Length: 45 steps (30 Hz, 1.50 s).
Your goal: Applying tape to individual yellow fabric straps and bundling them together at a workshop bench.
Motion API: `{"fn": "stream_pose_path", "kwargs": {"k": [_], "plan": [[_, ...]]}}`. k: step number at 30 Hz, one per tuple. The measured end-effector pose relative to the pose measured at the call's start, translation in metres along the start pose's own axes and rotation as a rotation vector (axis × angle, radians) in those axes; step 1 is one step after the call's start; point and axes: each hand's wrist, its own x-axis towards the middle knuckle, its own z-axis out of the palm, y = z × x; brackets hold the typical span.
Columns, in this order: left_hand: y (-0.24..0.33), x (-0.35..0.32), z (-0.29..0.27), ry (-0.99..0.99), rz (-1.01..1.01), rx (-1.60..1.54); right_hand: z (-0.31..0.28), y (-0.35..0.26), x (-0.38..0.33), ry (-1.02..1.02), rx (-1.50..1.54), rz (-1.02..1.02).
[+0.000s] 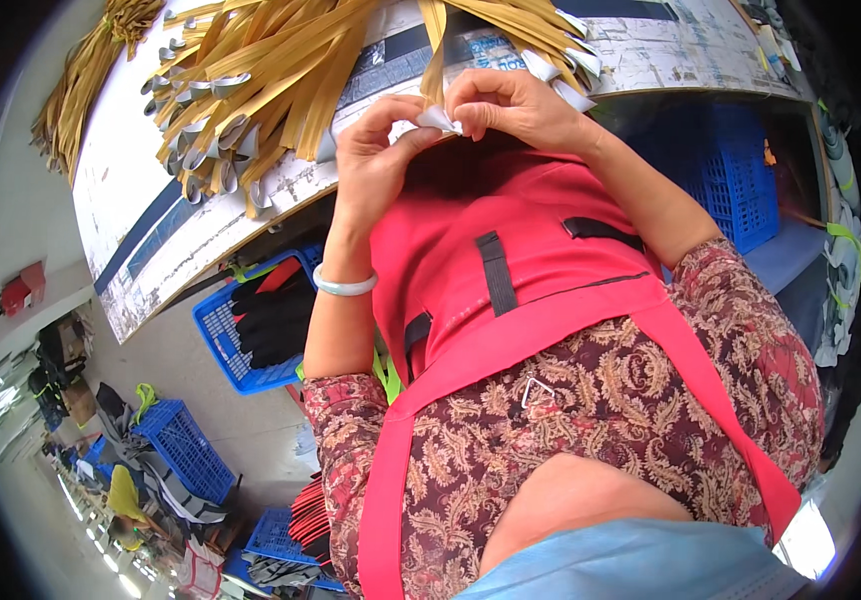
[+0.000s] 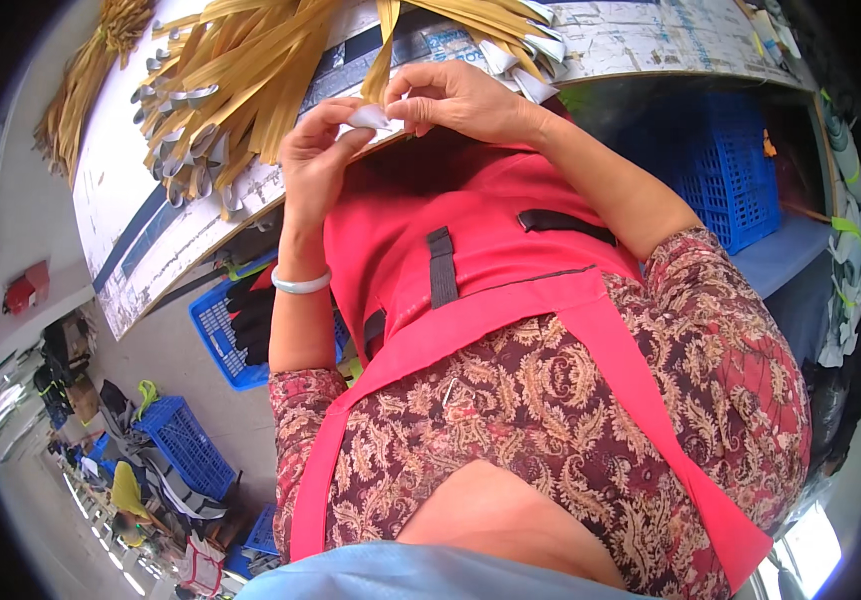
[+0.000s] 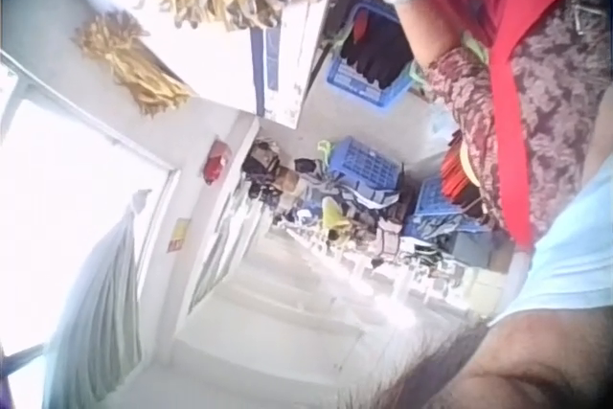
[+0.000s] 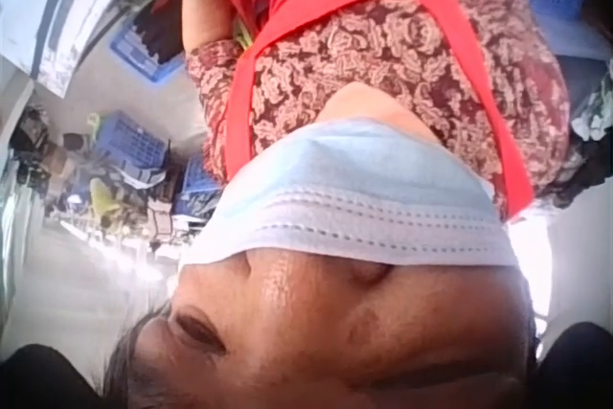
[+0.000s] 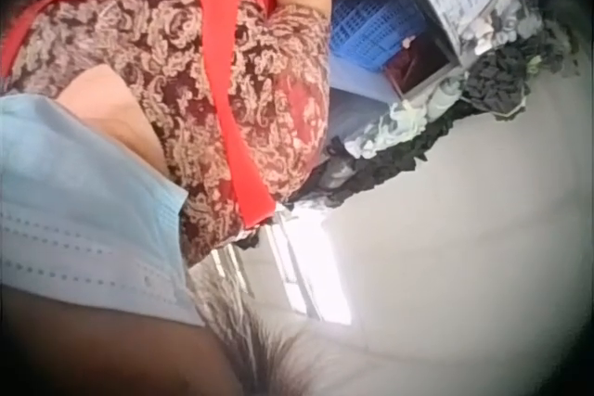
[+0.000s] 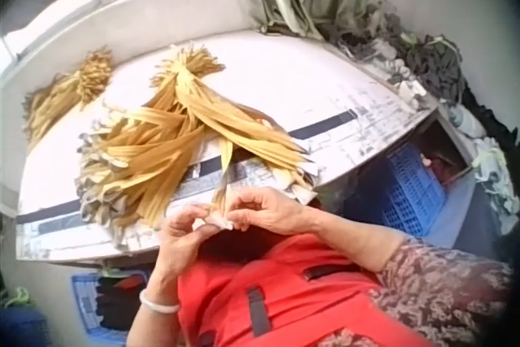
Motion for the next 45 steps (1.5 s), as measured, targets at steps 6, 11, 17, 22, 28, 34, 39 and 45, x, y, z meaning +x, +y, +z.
{"fn": "stream_pose_path", "kwargs": {"k": [6,11,17,22,28,34,39,45], "plan": [[0.031,0.001,-0.005,-0.063,-0.016,-0.089,0.012,-0.039,0.016,-0.059,-0.106,-0.166],[0.024,-0.001,-0.010,-0.053,-0.043,-0.193,0.005,-0.045,0.024,-0.168,-0.117,-0.090],[0.020,0.001,-0.010,0.039,-0.081,-0.296,0.008,-0.048,0.029,-0.084,-0.075,-0.025],[0.029,-0.002,-0.006,-0.005,-0.131,-0.304,0.004,-0.053,0.029,-0.223,-0.025,-0.004],[0.024,-0.003,0.001,0.140,-0.056,-0.139,0.022,-0.053,0.028,0.034,-0.187,-0.016],[-0.001,-0.002,0.007,0.436,0.171,0.774,0.041,-0.009,0.040,0.406,-0.744,-0.529],[0.022,-0.009,-0.009,0.247,-0.014,-0.025,0.025,-0.005,0.032,0.267,-0.408,-0.357],[0.001,-0.009,-0.014,0.191,0.035,0.111,0.033,-0.012,0.027,0.238,0.102,0.023]]}}
